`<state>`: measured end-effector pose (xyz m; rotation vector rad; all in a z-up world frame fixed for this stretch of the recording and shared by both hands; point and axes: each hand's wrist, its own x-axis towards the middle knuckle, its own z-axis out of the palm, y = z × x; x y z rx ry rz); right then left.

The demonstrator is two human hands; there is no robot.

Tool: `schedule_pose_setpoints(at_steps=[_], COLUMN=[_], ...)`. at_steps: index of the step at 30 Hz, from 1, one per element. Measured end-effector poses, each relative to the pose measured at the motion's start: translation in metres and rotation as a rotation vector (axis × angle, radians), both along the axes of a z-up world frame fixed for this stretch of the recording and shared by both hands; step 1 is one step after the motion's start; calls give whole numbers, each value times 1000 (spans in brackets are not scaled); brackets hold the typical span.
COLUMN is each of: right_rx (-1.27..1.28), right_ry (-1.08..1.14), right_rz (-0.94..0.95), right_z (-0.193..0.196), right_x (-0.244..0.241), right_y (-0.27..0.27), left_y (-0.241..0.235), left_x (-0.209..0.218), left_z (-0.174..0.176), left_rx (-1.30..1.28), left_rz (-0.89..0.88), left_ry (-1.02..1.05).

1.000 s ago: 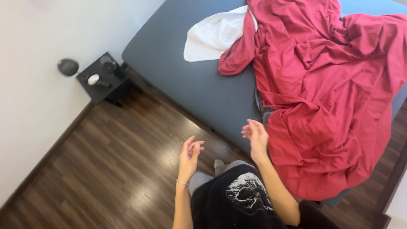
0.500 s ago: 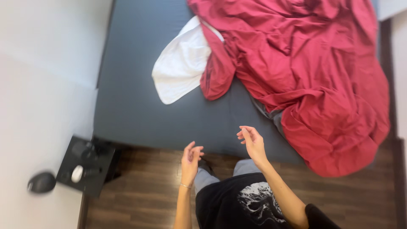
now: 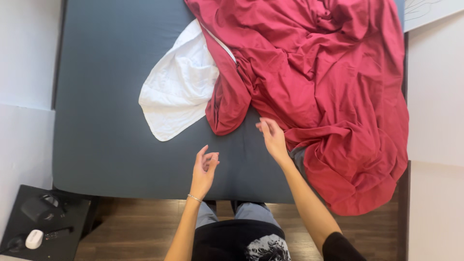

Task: The person puts a red duvet cover onto a white duvet on a bed, pulling the cover over the fabric and smoothing the surface.

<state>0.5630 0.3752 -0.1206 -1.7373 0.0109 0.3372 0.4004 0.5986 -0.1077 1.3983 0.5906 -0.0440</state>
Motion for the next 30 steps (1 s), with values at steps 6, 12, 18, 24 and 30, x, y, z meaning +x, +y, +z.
schedule_pose_setpoints(at_steps=[6, 12, 18, 24, 30], right_rx=[-260, -318, -296, -347, -231], right_ry=[13, -94, -60, 66, 99], right_rz=[122, 168, 113, -117, -113], right_z=[-73, -167, -229, -241, -234], right_x=[109, 163, 213, 220, 217], right_y=[54, 85, 104, 130, 136], left_y=[-19, -1, 37, 63, 68], left_x=[45, 94, 121, 134, 164], left_z=[-47, -97, -128, -145, -150], left_rx=[-2, -83, -3, -68, -11], left_rz=[-61, -181, -269, -241, -192], left_ry=[57, 115, 140, 114, -16])
